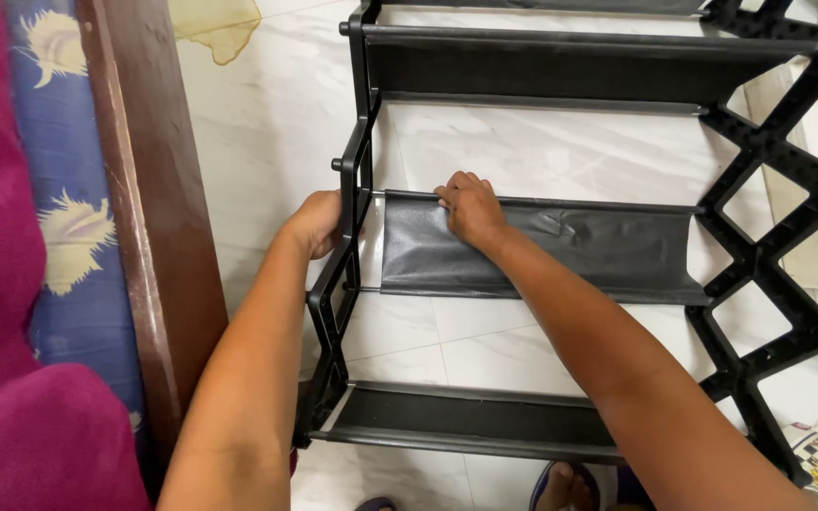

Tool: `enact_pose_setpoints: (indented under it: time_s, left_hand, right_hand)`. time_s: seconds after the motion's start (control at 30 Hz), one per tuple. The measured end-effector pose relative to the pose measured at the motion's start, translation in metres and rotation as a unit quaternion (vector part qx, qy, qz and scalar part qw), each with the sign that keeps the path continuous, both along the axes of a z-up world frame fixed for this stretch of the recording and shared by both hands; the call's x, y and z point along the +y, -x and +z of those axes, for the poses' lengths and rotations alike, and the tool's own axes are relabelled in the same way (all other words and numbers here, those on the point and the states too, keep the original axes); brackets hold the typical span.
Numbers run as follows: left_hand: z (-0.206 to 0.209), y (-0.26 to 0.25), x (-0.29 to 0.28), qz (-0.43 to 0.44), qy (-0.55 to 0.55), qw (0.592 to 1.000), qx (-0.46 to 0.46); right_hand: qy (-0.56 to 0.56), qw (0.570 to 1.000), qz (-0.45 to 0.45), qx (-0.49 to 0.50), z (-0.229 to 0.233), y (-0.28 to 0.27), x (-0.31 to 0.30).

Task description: The person assembles a black tiered shoe rack by hand, inserting fabric shelves onto metal support rods and clicking the rods into the plastic side frames one at a time.

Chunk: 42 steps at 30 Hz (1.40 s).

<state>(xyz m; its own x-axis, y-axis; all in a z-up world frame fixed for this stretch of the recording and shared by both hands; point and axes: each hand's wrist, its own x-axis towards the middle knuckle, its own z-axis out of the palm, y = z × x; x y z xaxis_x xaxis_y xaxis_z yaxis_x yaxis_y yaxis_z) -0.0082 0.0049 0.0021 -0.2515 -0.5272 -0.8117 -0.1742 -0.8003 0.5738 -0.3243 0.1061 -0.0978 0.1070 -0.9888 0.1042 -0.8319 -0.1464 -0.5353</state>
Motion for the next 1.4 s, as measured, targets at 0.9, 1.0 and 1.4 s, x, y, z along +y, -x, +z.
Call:
enact_pose_setpoints:
  time_s: [0.9, 1.0, 1.4]
  left_hand:
    - [0.036, -0.006, -0.04, 0.084, 0.182, 0.97, -0.137]
    - [0.094, 0.012, -0.022, 0.065, 0.4, 0.894, -0.194]
    - [0.156, 0.045, 0.106, -0.325, 0.756, 0.502, -0.268]
  right_hand:
    - [0.01, 0.995, 0.061, 0.078, 0.093, 0.075, 0.083]
    - [-0.1, 0.97, 0.193, 0.105, 0.109, 0.091, 0.12]
    - [-0.285, 0.93, 0.105, 0.208, 0.158, 0.115, 0.198]
